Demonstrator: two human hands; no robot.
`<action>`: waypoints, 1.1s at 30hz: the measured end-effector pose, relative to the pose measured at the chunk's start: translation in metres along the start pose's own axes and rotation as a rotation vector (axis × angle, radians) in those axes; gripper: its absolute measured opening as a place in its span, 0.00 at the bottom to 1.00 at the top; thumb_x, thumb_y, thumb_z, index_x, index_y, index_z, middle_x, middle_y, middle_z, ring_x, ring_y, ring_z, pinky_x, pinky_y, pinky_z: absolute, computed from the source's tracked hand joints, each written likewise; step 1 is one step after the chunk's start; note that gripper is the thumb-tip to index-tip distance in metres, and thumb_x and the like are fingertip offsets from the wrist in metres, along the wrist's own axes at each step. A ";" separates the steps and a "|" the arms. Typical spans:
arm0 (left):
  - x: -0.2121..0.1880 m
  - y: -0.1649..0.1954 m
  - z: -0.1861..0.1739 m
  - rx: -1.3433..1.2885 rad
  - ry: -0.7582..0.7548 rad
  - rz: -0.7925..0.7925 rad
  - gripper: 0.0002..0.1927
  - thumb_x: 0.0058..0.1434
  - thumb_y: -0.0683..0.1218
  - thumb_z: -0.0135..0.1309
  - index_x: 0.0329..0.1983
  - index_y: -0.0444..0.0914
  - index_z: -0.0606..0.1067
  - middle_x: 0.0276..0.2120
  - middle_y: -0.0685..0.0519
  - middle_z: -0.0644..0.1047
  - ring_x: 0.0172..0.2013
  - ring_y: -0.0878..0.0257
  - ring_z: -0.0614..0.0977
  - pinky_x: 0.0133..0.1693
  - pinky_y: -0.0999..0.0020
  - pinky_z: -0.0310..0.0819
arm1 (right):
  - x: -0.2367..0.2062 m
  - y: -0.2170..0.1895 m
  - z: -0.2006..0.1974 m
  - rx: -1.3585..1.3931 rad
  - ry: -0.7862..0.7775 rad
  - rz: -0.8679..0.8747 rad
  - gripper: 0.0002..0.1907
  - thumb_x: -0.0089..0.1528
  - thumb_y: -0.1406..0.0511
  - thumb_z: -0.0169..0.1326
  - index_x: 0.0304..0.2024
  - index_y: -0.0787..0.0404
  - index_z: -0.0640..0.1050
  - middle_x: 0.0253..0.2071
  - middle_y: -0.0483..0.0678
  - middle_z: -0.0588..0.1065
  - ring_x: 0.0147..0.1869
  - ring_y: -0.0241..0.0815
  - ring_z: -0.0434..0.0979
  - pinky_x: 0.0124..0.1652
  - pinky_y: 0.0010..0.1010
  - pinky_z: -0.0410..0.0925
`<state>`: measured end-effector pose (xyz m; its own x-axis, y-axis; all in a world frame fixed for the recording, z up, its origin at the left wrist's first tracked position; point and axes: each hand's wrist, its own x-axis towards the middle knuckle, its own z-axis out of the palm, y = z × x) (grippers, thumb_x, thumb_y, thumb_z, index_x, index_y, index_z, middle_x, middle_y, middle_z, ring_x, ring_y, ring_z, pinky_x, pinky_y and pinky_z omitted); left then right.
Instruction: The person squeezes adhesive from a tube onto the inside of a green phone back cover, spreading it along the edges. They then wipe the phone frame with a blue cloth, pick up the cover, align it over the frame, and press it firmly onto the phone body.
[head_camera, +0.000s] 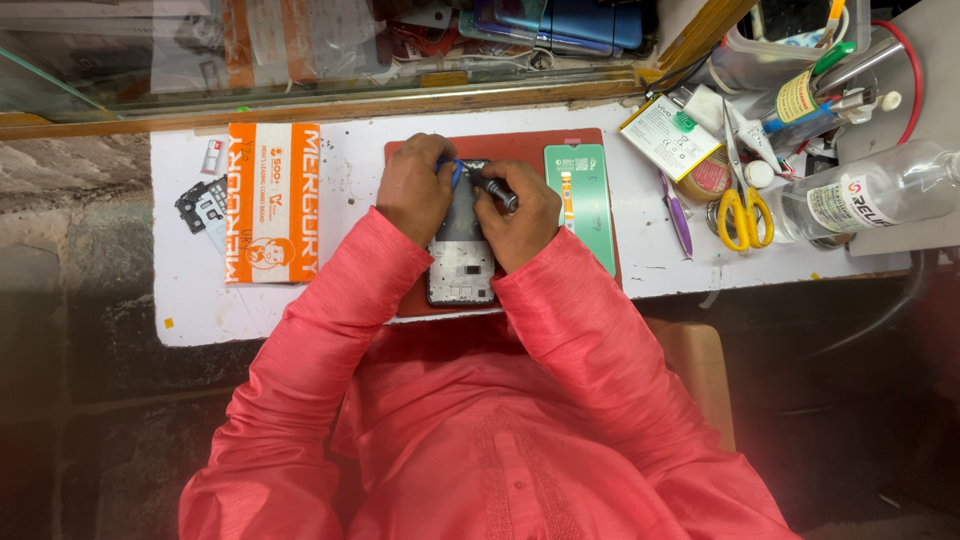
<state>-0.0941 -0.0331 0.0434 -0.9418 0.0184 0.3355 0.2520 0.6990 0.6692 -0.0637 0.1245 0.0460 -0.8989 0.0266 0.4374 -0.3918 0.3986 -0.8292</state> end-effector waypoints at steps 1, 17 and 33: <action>0.001 0.000 0.000 0.003 -0.001 -0.001 0.05 0.59 0.36 0.58 0.39 0.31 0.78 0.39 0.43 0.79 0.41 0.45 0.81 0.46 0.55 0.74 | 0.001 0.000 0.000 -0.009 -0.004 -0.005 0.12 0.56 0.75 0.63 0.43 0.65 0.79 0.41 0.52 0.80 0.41 0.44 0.84 0.40 0.29 0.76; 0.002 0.000 0.000 0.005 -0.001 -0.008 0.05 0.59 0.36 0.59 0.39 0.31 0.78 0.39 0.42 0.79 0.41 0.44 0.80 0.45 0.53 0.74 | 0.005 -0.002 -0.004 -0.034 -0.032 -0.068 0.12 0.55 0.76 0.62 0.42 0.66 0.78 0.41 0.53 0.79 0.42 0.48 0.83 0.41 0.32 0.75; -0.002 0.007 -0.013 -0.084 0.014 0.050 0.05 0.58 0.36 0.61 0.38 0.34 0.79 0.37 0.45 0.81 0.39 0.50 0.83 0.44 0.60 0.77 | -0.007 0.000 -0.029 0.220 -0.035 0.123 0.11 0.60 0.73 0.64 0.45 0.67 0.78 0.39 0.52 0.81 0.40 0.41 0.83 0.40 0.28 0.75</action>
<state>-0.0878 -0.0377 0.0560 -0.9246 0.0411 0.3788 0.3170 0.6347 0.7048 -0.0514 0.1513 0.0526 -0.9472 0.0295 0.3193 -0.3088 0.1846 -0.9330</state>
